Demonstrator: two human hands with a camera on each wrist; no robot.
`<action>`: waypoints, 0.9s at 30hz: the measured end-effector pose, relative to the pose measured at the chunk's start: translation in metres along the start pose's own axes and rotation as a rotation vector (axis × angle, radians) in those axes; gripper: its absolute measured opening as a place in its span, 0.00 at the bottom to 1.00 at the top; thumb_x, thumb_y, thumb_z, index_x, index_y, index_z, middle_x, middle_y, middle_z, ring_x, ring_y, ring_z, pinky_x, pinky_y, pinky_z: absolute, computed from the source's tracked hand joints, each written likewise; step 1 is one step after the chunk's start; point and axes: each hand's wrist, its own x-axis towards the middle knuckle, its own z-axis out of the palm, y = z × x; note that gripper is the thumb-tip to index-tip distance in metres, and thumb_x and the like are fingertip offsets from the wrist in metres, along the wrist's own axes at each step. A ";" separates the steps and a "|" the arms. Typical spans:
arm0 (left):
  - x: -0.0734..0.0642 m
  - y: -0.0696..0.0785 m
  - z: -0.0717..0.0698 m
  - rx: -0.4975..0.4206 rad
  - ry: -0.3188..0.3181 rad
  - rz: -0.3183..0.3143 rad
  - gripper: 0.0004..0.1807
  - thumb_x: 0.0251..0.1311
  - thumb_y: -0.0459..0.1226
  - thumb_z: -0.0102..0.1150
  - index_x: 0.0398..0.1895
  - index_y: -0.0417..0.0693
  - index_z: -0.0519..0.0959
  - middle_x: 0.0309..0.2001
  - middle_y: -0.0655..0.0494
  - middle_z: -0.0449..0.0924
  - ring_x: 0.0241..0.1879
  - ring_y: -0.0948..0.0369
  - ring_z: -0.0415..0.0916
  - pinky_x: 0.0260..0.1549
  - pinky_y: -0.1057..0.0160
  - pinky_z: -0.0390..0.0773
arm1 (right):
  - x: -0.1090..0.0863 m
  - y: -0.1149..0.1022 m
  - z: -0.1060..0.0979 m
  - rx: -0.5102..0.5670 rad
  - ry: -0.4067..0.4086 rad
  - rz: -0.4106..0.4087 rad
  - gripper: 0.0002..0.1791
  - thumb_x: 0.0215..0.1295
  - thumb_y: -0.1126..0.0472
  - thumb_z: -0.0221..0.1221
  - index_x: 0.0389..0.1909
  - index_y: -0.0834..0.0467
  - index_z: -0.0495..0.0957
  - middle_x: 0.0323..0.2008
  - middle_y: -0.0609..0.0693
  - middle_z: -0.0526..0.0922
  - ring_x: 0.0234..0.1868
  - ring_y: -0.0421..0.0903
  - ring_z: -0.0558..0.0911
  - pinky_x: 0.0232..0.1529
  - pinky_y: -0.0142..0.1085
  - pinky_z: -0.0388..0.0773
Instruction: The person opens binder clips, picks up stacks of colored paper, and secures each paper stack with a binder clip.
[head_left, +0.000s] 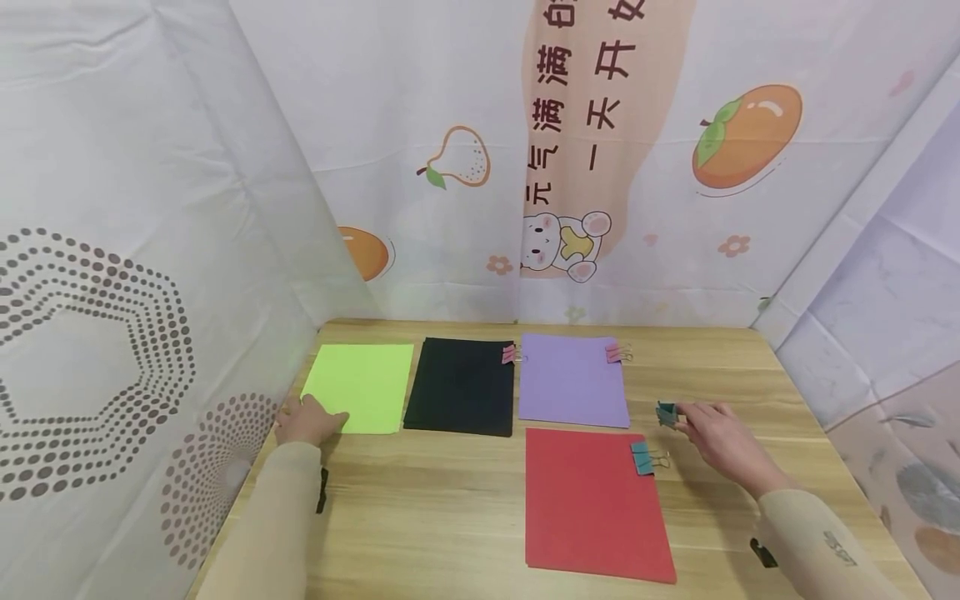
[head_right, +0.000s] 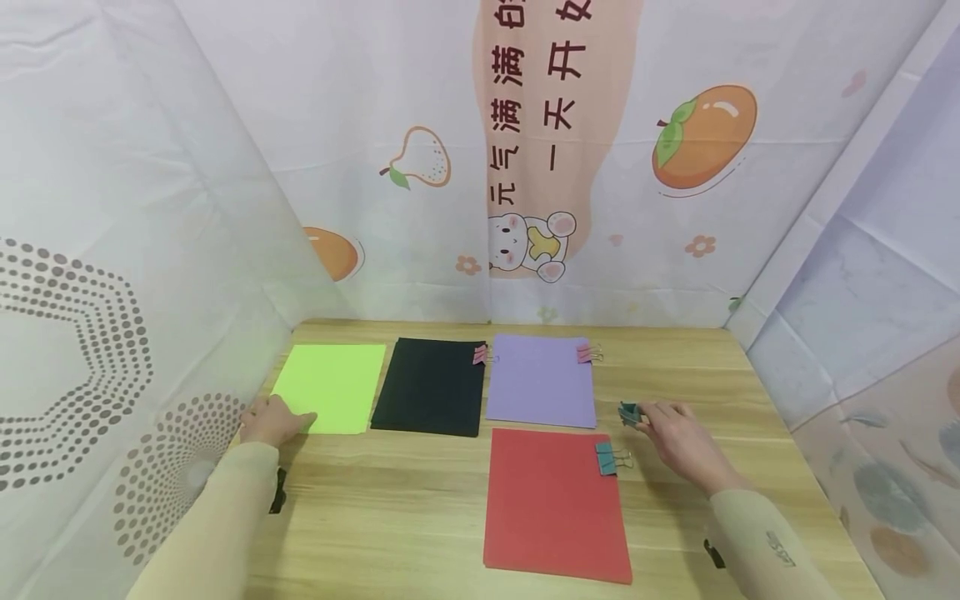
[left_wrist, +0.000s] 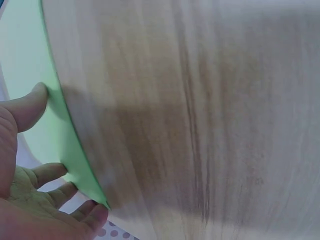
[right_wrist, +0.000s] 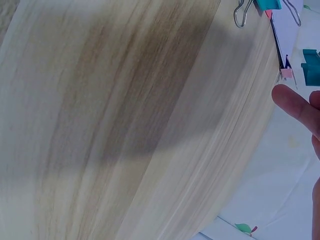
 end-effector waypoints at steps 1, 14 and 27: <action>0.000 0.000 -0.001 0.006 -0.003 0.004 0.48 0.63 0.54 0.60 0.64 0.18 0.57 0.64 0.16 0.50 0.63 0.20 0.50 0.59 0.26 0.61 | 0.000 0.000 0.000 0.002 0.004 -0.005 0.21 0.80 0.52 0.50 0.47 0.68 0.78 0.32 0.54 0.84 0.34 0.53 0.84 0.43 0.51 0.76; 0.002 0.006 -0.012 0.045 -0.089 -0.049 0.54 0.58 0.48 0.70 0.69 0.16 0.52 0.65 0.13 0.51 0.60 0.20 0.56 0.58 0.29 0.67 | -0.002 0.000 0.004 0.013 -0.009 0.009 0.19 0.78 0.53 0.54 0.47 0.68 0.79 0.33 0.55 0.84 0.35 0.53 0.84 0.46 0.54 0.76; 0.000 0.007 -0.017 0.067 -0.186 -0.100 0.55 0.53 0.48 0.76 0.65 0.13 0.56 0.58 0.11 0.49 0.60 0.18 0.52 0.57 0.28 0.67 | 0.000 -0.005 0.001 0.027 -0.052 0.050 0.17 0.61 0.66 0.69 0.49 0.69 0.79 0.36 0.57 0.84 0.37 0.55 0.84 0.48 0.56 0.77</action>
